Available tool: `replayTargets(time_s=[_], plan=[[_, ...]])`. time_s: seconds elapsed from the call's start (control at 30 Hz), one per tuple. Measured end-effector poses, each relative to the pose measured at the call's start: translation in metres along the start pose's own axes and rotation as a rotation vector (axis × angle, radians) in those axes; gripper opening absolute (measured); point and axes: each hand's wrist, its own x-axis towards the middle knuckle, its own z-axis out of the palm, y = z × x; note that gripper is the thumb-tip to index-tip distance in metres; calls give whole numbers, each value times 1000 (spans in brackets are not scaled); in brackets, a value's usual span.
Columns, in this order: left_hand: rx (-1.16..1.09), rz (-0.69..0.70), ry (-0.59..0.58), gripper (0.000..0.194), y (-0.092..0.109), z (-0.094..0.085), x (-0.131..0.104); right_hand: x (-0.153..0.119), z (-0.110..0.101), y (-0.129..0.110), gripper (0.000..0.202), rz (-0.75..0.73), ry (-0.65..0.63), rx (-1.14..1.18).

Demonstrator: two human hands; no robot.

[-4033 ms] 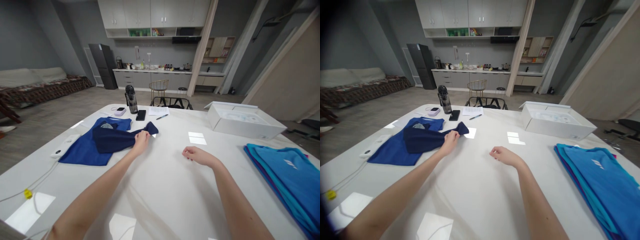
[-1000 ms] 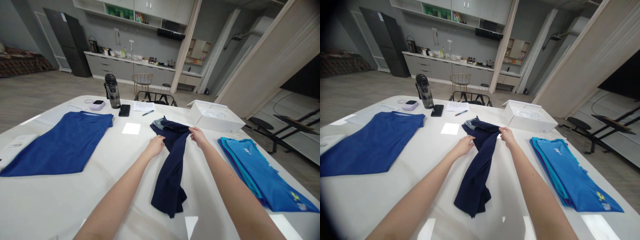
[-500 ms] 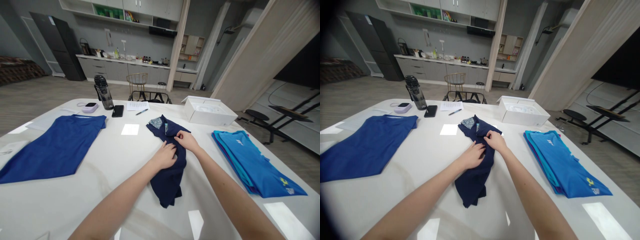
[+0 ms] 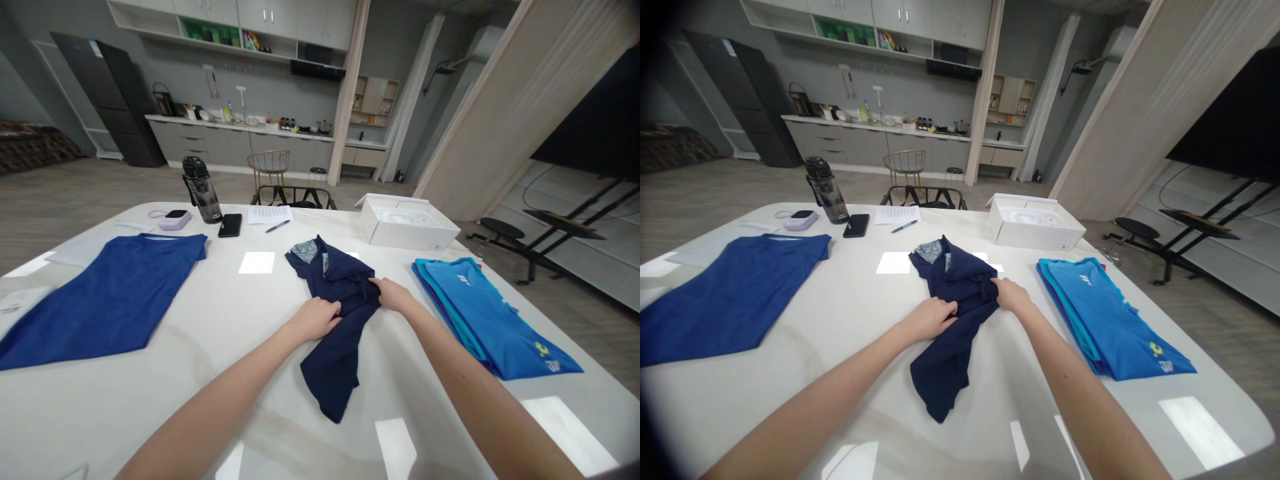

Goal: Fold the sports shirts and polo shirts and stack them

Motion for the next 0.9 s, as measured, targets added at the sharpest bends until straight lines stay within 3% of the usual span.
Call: replayTargets(time_s=[0.1,0.2,0.3,0.4,0.47,0.53,0.63,0.73,0.83,0.9], plan=[[14,-76,-83,31,0,-9,-21,-7,0,-25,66,-60,22,-12],[-28,-136,-153,51,-8,-25,-40,-18,0,-71,45,-192,115,37],[-66,-283,-177,45,-24,-38,-48,-28,5,-117,31,-319,207,114],[-4,-494,-51,31,-42,-38,-43,-29,13,-148,37,-365,323,65],[33,-546,88,30,-51,-29,-36,-25,18,-157,38,-342,383,14],[40,-522,193,35,-58,-16,-30,-17,21,-158,25,-331,391,-2],[49,-472,213,47,-67,2,-28,2,18,-142,21,-375,403,102],[89,-490,101,61,-74,9,-38,33,6,-110,26,-307,490,390],[163,-561,-29,69,-76,4,-54,74,-5,-76,33,-81,572,643],[226,-603,-97,70,-78,-3,-64,96,-7,-61,32,81,524,709]])
